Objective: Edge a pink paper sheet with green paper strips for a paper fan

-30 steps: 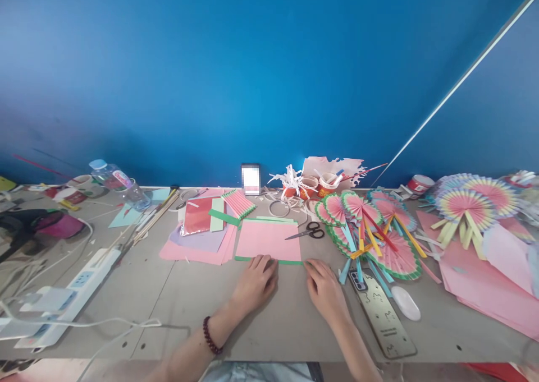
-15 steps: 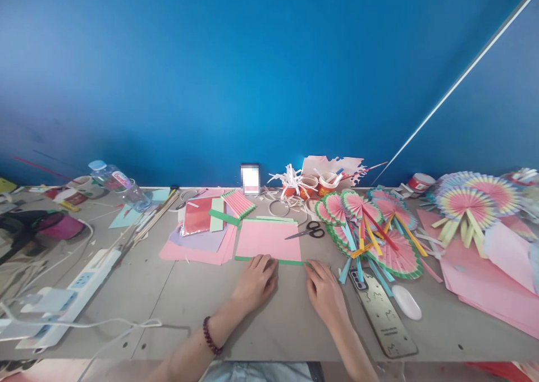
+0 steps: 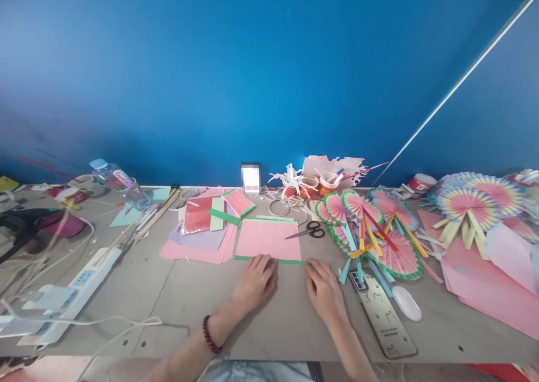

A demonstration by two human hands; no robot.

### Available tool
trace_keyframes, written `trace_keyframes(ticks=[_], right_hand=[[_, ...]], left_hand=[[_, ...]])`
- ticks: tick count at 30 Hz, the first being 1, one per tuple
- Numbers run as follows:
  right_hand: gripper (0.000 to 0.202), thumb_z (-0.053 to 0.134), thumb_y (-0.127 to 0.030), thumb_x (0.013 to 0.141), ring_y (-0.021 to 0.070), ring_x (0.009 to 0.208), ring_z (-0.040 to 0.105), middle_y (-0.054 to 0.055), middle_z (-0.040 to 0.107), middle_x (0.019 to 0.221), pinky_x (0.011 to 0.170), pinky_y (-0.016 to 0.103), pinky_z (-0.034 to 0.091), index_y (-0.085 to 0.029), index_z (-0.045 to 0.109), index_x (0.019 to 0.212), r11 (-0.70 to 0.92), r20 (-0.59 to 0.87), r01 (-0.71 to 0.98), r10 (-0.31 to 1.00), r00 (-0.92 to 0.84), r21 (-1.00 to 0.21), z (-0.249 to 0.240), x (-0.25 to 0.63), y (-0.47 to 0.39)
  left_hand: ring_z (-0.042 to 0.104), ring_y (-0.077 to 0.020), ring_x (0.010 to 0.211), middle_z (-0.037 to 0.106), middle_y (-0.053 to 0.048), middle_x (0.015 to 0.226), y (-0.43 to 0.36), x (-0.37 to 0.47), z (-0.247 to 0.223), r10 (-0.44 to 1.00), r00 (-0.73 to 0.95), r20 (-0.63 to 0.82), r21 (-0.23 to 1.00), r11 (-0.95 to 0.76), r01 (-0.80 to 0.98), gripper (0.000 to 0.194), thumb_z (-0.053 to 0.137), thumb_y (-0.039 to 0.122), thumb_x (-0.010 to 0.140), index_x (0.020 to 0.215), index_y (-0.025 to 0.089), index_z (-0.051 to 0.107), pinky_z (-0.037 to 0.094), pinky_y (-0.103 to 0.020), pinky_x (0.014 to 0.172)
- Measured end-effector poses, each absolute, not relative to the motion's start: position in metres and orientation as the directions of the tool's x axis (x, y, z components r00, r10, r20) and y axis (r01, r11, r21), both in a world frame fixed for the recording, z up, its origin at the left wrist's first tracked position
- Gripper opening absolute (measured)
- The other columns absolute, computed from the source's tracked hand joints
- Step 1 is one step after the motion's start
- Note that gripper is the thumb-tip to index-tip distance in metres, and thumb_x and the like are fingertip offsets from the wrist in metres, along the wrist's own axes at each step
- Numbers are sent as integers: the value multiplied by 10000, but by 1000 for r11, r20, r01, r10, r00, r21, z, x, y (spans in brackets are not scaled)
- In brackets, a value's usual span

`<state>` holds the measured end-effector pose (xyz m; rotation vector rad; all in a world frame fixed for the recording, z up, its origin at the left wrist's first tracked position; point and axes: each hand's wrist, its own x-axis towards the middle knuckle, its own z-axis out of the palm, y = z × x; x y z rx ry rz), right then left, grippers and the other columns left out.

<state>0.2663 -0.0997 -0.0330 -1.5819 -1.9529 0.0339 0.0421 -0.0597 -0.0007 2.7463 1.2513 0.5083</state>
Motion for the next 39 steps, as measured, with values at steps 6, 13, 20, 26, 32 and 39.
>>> trace_keyframes(ticks=[6,13,20,26,32,39], right_hand=[[338,419,-139,829,239,1031,572,78,636,1082,887,420,497,-217,649,1065,293,445,874,890,-100,-389,-33,268,-99],[338,399,-157,852,228,1020,579,99,644,1069,891,431,491,-198,661,1062,297,445,871,890,-104,-391,-29,266,-99],[357,391,-138,856,225,1065,552,96,625,1115,920,430,470,-192,636,1110,278,400,872,910,-105,-402,-30,266,-102],[332,393,-162,865,230,1061,551,94,629,1107,912,431,467,-196,642,1083,276,403,865,910,-95,-419,-32,266,-102],[265,427,-250,884,229,945,583,92,649,989,840,405,486,-197,643,1027,226,395,861,918,-32,-455,-20,266,-93],[146,491,-222,817,221,785,570,58,627,800,733,360,466,-192,634,816,174,238,879,969,-72,-444,-8,271,-71]], left_hand=[[486,-265,1071,532,-136,1166,-61,51,-4,744,623,240,184,-665,724,426,470,162,814,1237,115,452,426,-421,921],[479,-253,1069,524,-129,1153,-60,89,6,639,744,195,221,-768,602,403,468,156,816,1218,126,455,448,-378,893],[514,-227,954,560,-103,1011,-59,107,-5,660,716,229,154,-751,643,265,479,110,824,1085,110,525,475,-357,828],[516,-222,946,564,-98,1004,-60,104,-7,657,709,257,174,-753,635,248,478,132,841,1084,127,527,472,-359,818],[511,-225,920,560,-87,987,-61,105,-2,675,693,252,203,-737,644,243,473,145,844,1081,130,528,463,-359,811],[504,-216,879,554,-71,911,-60,105,-2,659,718,222,192,-752,631,175,484,163,848,1004,134,559,456,-359,790]])
